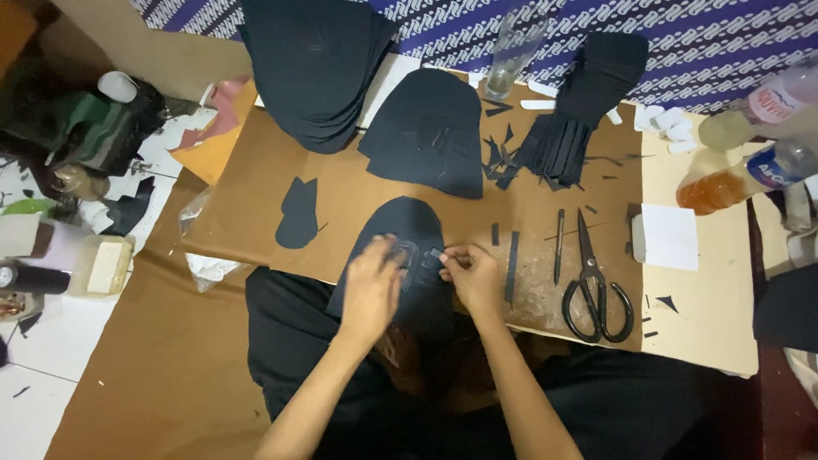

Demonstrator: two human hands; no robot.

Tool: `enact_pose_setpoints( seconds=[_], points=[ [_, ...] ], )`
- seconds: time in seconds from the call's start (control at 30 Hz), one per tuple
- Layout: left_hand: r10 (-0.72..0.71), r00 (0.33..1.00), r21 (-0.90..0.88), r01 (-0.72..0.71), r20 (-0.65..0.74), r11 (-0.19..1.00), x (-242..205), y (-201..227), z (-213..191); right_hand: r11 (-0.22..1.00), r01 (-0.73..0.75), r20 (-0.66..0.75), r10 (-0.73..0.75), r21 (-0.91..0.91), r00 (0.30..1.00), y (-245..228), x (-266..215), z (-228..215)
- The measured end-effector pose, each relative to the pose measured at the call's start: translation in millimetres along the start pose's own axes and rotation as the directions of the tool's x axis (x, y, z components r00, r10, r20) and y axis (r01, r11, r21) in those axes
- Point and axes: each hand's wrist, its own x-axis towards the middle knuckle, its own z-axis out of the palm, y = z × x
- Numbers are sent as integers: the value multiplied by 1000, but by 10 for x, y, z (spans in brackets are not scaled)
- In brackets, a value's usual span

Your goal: The person is inspecting and processing pre-cut black leather or synthetic material pieces using a small metal tool and scissors.

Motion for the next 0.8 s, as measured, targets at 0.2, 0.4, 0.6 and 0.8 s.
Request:
enact_pose_setpoints(
  seconds=[0.2, 0.4, 0.6, 0.8],
  points=[
    [261, 965, -103, -259, 1, 960, -167, -119, 449, 977, -96, 53, 88, 189, 995, 147, 88, 88],
    [255, 967, -63, -255, 6, 965, -199, -103, 470, 989, -104, 54, 99, 101, 994, 31, 28, 101],
    [265, 961, -16, -264, 77, 964, -227, -106, 528, 988, -46, -37, 41, -146, 998, 32, -42, 146],
    [255, 950, 13, -261, 180, 965, -229, -85, 514, 992, -29, -37, 24, -124, 999, 3, -42, 174]
  ],
)
